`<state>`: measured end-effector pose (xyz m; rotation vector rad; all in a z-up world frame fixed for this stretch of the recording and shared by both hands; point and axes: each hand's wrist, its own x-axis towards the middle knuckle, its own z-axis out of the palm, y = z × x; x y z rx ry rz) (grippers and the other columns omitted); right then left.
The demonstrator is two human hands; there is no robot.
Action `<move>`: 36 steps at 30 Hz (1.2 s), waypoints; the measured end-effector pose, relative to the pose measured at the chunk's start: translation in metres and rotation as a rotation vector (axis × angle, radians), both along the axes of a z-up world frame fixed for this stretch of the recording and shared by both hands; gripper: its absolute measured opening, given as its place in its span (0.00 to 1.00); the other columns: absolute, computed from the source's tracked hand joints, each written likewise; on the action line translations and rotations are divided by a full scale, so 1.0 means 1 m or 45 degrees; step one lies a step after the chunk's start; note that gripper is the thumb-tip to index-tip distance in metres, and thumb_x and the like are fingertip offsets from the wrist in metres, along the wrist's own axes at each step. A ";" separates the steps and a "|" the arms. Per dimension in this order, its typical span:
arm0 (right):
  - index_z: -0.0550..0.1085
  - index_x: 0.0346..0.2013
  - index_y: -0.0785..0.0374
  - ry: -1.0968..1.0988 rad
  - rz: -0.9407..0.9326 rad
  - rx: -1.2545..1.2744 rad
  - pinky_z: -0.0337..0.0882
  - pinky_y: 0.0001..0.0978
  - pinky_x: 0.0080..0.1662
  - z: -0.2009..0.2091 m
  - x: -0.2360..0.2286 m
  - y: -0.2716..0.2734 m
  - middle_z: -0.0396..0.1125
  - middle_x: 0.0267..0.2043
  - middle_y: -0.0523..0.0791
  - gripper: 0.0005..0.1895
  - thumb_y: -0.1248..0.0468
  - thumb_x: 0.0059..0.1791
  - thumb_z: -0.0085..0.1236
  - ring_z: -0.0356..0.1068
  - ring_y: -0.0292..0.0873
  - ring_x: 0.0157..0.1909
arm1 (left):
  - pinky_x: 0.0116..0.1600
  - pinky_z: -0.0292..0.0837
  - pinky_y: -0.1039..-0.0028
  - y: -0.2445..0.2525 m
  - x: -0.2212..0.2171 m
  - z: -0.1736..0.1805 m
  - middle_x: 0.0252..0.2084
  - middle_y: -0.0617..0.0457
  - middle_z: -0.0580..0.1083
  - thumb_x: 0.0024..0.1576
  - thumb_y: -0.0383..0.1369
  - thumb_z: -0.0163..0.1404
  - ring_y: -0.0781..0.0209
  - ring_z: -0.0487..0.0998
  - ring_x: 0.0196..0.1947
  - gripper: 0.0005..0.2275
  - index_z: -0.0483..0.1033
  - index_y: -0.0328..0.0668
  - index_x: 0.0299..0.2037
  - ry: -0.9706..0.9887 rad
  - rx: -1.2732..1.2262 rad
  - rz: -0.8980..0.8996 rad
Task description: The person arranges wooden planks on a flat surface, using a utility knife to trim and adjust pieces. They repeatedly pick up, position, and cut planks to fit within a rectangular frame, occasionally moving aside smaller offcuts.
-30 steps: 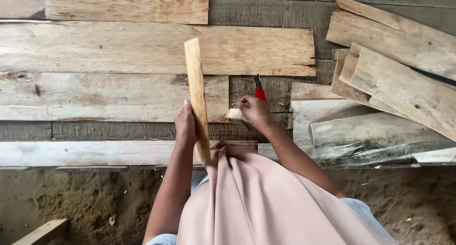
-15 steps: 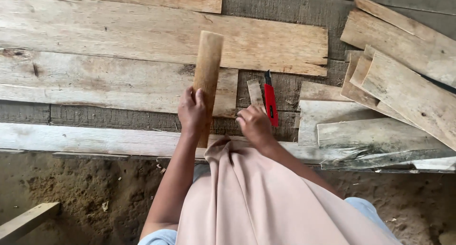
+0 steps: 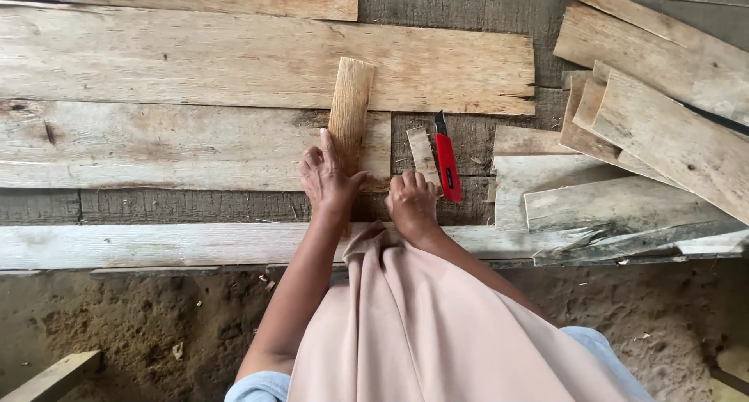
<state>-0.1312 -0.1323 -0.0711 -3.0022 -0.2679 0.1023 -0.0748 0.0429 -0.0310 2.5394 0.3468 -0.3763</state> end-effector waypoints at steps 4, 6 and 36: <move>0.69 0.31 0.57 0.173 -0.134 0.120 0.74 0.46 0.40 -0.031 -0.003 -0.011 0.64 0.37 0.45 0.06 0.60 0.47 0.55 0.69 0.50 0.45 | 0.52 0.69 0.51 0.001 0.002 0.002 0.55 0.45 0.59 0.41 0.49 0.71 0.39 0.62 0.56 0.56 0.43 0.52 0.76 0.015 -0.053 0.016; 0.70 0.29 0.62 0.260 -0.318 0.311 0.74 0.55 0.38 -0.068 -0.007 -0.027 0.66 0.34 0.52 0.06 0.63 0.46 0.52 0.71 0.58 0.42 | 0.52 0.69 0.50 0.003 0.002 -0.002 0.55 0.45 0.59 0.40 0.49 0.71 0.39 0.62 0.55 0.56 0.43 0.52 0.76 0.033 -0.063 0.016; 0.74 0.27 0.48 0.129 -0.918 1.076 0.69 0.34 0.34 -0.034 0.056 -0.072 0.68 0.25 0.38 0.06 0.61 0.38 0.62 0.70 0.38 0.31 | 0.68 0.59 0.44 -0.020 -0.005 0.055 0.66 0.21 0.61 0.58 0.35 0.56 0.26 0.62 0.67 0.35 0.51 0.41 0.74 -0.163 -1.249 0.456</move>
